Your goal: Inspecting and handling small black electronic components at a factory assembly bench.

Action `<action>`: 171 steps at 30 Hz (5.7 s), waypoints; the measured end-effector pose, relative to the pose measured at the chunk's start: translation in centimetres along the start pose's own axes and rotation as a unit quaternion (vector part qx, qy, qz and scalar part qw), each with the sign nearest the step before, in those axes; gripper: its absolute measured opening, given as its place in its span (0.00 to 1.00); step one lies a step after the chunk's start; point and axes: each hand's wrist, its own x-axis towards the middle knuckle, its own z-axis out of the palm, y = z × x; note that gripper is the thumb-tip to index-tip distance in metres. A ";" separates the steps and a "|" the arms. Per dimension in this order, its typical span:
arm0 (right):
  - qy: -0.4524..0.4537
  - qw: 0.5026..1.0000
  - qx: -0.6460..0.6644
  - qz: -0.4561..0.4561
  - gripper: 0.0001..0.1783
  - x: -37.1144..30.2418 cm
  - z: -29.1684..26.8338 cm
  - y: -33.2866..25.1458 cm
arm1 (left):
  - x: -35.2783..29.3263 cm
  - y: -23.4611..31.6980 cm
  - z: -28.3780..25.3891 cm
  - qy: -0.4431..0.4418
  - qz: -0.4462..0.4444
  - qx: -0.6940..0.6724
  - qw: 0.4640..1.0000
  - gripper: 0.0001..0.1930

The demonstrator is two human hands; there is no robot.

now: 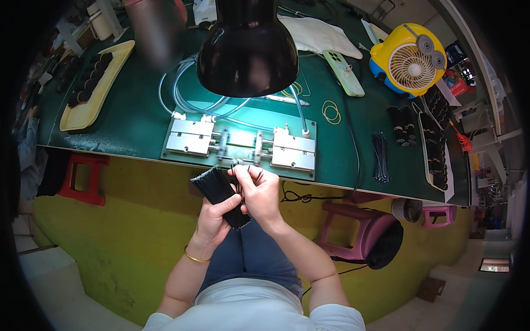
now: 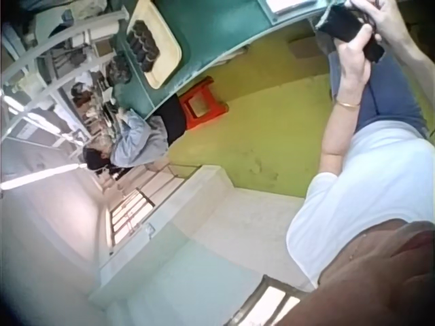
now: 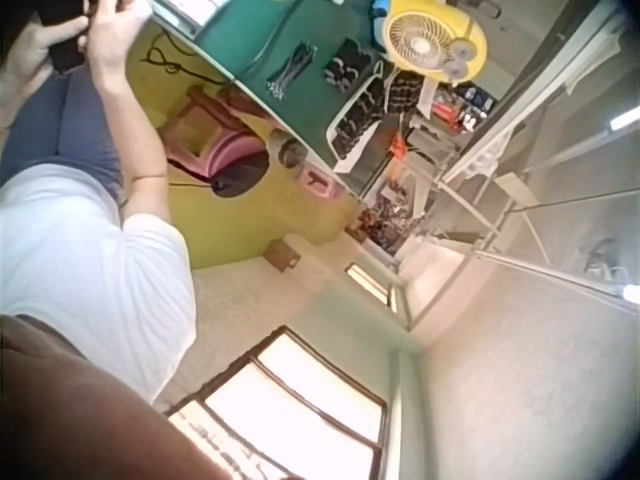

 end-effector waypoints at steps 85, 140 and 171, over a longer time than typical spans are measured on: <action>0.011 0.988 -0.111 -0.111 0.12 -3.9 -4.1 0.2 | -2.5 -2.0 1.5 -0.060 -0.099 0.021 0.993 0.17; -0.006 0.999 -0.028 -0.016 0.09 -0.7 -0.7 0.3 | -0.2 -1.2 -0.4 -0.031 -0.025 -0.060 0.997 0.11; 0.034 0.999 0.018 -0.012 0.11 -0.1 0.3 0.7 | 0.3 -0.5 -1.3 -0.023 -0.022 -0.067 0.997 0.09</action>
